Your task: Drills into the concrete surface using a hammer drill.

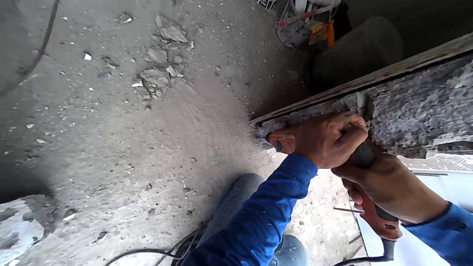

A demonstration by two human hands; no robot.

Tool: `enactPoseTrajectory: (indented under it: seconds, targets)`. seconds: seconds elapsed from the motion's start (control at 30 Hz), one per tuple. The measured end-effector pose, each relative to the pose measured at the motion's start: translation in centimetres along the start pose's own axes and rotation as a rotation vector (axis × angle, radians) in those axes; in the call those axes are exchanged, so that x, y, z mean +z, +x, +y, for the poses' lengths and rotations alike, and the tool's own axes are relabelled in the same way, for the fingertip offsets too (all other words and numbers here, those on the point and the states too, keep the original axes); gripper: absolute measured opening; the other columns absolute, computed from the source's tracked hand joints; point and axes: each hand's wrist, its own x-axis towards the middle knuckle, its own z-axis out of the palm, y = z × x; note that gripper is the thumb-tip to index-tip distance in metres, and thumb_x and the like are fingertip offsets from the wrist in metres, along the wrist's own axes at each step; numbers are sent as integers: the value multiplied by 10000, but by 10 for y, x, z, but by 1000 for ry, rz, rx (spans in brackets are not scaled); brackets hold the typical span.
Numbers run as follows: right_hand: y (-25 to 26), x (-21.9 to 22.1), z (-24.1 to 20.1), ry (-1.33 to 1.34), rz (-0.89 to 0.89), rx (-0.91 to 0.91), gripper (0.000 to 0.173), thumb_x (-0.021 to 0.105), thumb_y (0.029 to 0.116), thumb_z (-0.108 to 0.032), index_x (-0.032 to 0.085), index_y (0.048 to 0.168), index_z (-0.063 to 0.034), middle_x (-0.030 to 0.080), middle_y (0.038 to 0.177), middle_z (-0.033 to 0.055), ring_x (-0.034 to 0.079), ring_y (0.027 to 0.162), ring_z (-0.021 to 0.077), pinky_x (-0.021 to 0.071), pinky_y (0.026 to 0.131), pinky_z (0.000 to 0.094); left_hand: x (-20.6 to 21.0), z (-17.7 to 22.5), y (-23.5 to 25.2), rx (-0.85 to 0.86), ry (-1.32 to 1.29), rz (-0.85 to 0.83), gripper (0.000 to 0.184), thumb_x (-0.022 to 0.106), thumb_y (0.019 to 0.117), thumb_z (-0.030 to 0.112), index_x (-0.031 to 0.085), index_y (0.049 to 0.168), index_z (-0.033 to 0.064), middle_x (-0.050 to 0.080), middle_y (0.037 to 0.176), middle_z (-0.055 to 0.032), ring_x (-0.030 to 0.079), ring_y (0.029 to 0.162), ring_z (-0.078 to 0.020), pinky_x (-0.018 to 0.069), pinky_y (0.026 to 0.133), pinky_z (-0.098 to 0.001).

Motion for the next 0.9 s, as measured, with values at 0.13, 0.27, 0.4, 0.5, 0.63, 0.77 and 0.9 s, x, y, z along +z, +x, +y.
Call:
enactPoseTrajectory:
  seconds: [0.13,0.27,0.4,0.5,0.63,0.77,0.9]
  targets:
    - [-1,1,4,-5,-2,-12,147,725,950,-150,619,897,-63,581,542,140,553,360,240,511,340,378,1,-3,-3,13,1,17,194,580,936,217,764,955,158,718,838,37,674,745,-104,557,632,-428]
    - [0,2,1,-29,-5,-5,156,727,954,-151,618,892,-59,585,544,140,553,362,238,508,342,370,-1,-3,-5,9,-19,23,214,567,942,226,765,968,151,731,881,27,686,796,-109,570,682,-445]
    - [4,0,3,-7,-23,-2,163,741,946,-154,616,897,-62,570,543,141,542,359,237,507,342,372,0,-3,-4,14,-7,55,207,571,930,224,765,951,154,723,840,32,676,754,-107,561,653,-441]
    - [4,0,5,-24,-23,-16,150,739,942,-153,623,907,-64,576,545,141,548,363,242,509,346,372,0,-4,-6,23,3,56,206,570,935,217,764,954,151,723,847,33,678,763,-102,565,657,-427]
    - [5,-1,5,-79,-28,-35,151,733,949,-156,621,906,-63,581,544,138,556,367,242,511,347,376,1,-5,-8,20,-4,66,205,570,940,215,762,959,146,723,852,31,678,772,-99,572,685,-421]
    - [9,-4,6,-84,-28,-45,145,738,942,-121,609,934,-56,575,546,144,552,365,245,512,347,375,3,-4,-7,45,-13,101,194,573,941,203,755,939,136,713,823,27,671,739,-100,570,649,-411]
    - [7,-5,10,-118,-23,-61,133,727,949,-130,614,938,-61,584,558,142,557,375,244,510,353,373,7,-5,-11,58,5,120,190,573,931,196,754,926,139,705,798,30,664,723,-105,561,637,-413]
